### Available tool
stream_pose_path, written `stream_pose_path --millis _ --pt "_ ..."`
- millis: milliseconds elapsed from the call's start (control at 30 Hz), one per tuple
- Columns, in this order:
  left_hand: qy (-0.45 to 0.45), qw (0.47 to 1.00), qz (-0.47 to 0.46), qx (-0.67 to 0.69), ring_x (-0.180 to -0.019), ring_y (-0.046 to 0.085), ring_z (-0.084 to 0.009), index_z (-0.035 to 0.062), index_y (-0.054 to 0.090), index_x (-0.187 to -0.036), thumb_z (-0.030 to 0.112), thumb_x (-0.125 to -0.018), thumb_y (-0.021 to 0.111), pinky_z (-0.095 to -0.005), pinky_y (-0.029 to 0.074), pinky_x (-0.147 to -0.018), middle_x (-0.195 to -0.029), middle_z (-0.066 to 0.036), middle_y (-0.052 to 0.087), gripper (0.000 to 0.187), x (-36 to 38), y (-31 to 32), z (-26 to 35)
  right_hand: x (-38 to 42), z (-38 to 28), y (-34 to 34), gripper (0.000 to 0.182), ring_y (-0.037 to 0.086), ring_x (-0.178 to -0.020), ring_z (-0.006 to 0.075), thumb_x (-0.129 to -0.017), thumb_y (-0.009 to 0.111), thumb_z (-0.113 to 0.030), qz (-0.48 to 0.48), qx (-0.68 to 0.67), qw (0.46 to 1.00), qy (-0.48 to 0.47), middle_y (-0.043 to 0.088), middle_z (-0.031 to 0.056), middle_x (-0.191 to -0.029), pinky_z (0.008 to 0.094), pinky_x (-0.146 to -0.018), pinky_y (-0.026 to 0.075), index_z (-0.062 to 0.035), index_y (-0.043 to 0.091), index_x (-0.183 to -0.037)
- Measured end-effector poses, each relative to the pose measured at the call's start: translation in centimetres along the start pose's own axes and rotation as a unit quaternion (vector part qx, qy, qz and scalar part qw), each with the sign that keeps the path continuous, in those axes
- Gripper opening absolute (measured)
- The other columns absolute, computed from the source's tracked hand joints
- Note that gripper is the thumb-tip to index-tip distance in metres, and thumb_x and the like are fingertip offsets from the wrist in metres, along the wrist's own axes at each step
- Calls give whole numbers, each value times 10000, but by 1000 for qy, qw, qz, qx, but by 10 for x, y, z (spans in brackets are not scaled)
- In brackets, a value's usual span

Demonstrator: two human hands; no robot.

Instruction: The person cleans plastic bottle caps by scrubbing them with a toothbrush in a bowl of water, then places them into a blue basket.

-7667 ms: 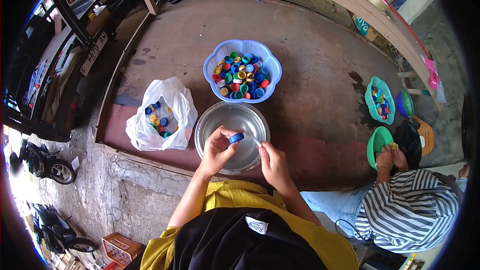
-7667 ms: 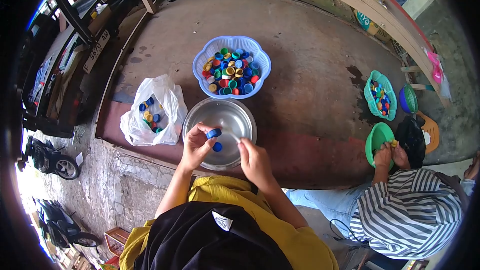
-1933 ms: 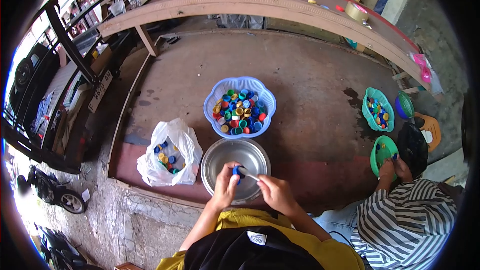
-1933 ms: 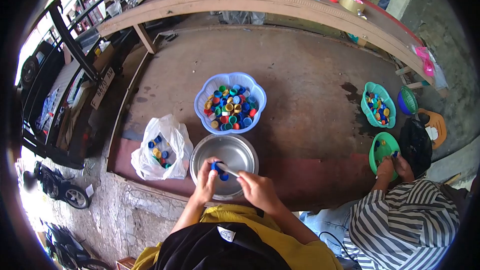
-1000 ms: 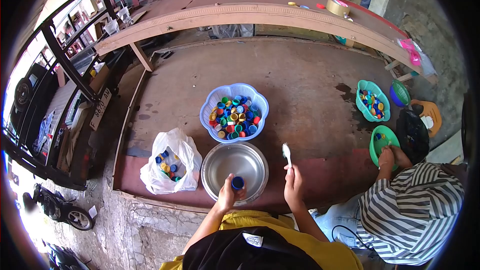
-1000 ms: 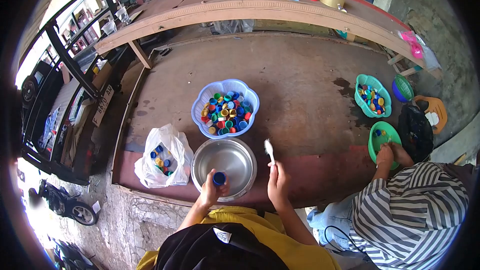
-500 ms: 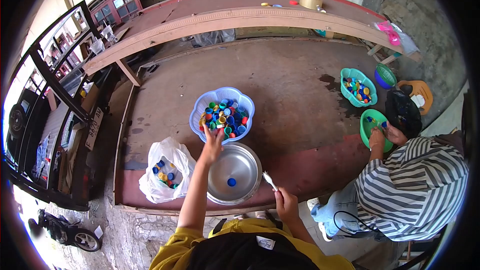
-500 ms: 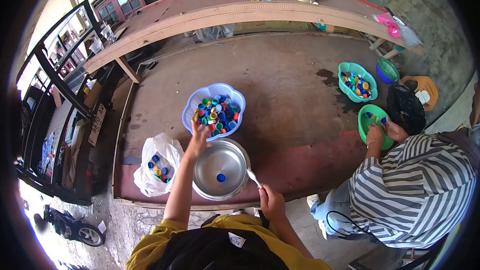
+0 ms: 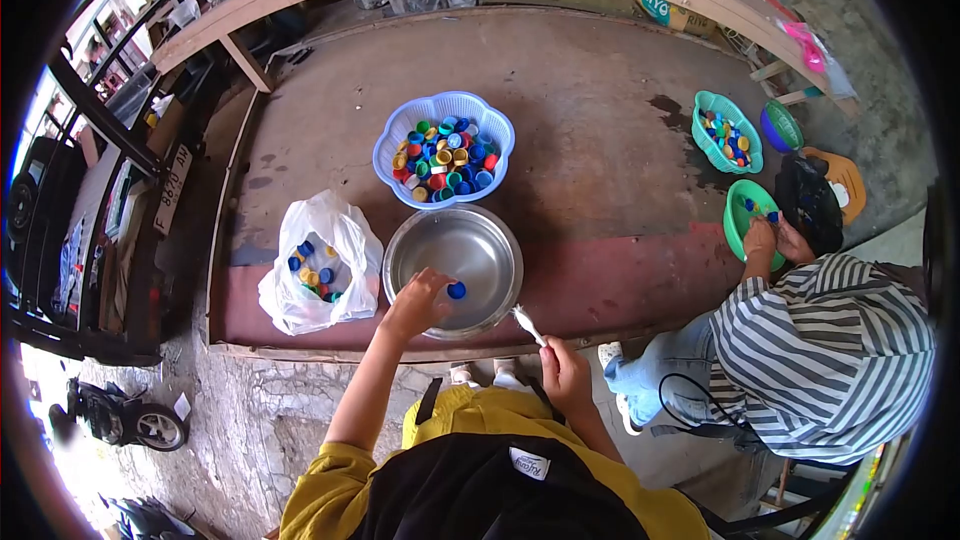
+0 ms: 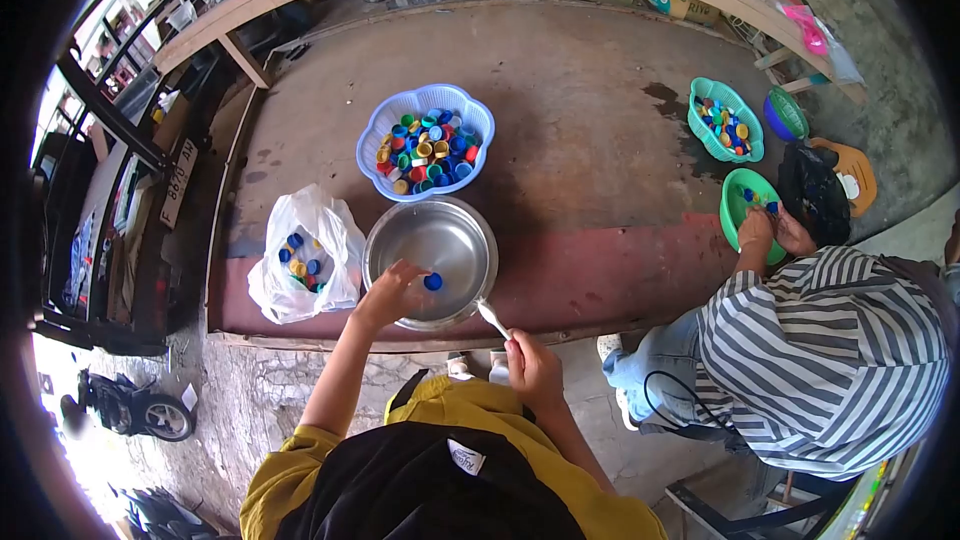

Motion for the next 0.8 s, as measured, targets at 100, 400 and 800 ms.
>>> stream_pose_path --millis 100,400,800 --pt "43 998 4 -35 -1007 530 -320 115 585 -1066 79 -638 676 -404 459 -872 -1065 -110 531 439 -6 14 -6 4 2 1 152 585 -610 339 -880 517 -132 7 2 1000 -15 585 176 -722 377 -524 435 -24 579 -966" --pt "35 998 -26 42 -884 588 -331 81 535 -1065 48 -623 669 -403 491 -804 -974 -136 562 463 -31 28 -20 13 0 5 159 608 -664 351 -876 522 -137 -12 21 1000 6 613 181 -762 386 -562 471 -22 587 -965" --pt "73 989 67 108 -887 588 -293 29 509 -1037 57 -591 752 -365 482 -783 -913 -135 589 508 -31 -24 5 12 -13 13 166 593 -610 315 -877 517 -124 -33 8 999 -24 599 166 -724 358 -537 454 0 586 -964"
Point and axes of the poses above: each hand's wrist, its own x-axis away from the middle knuckle, its own y-axis out of the palm, z = x × y, the point moved 8 cm from there along -x, towards the middle knuckle
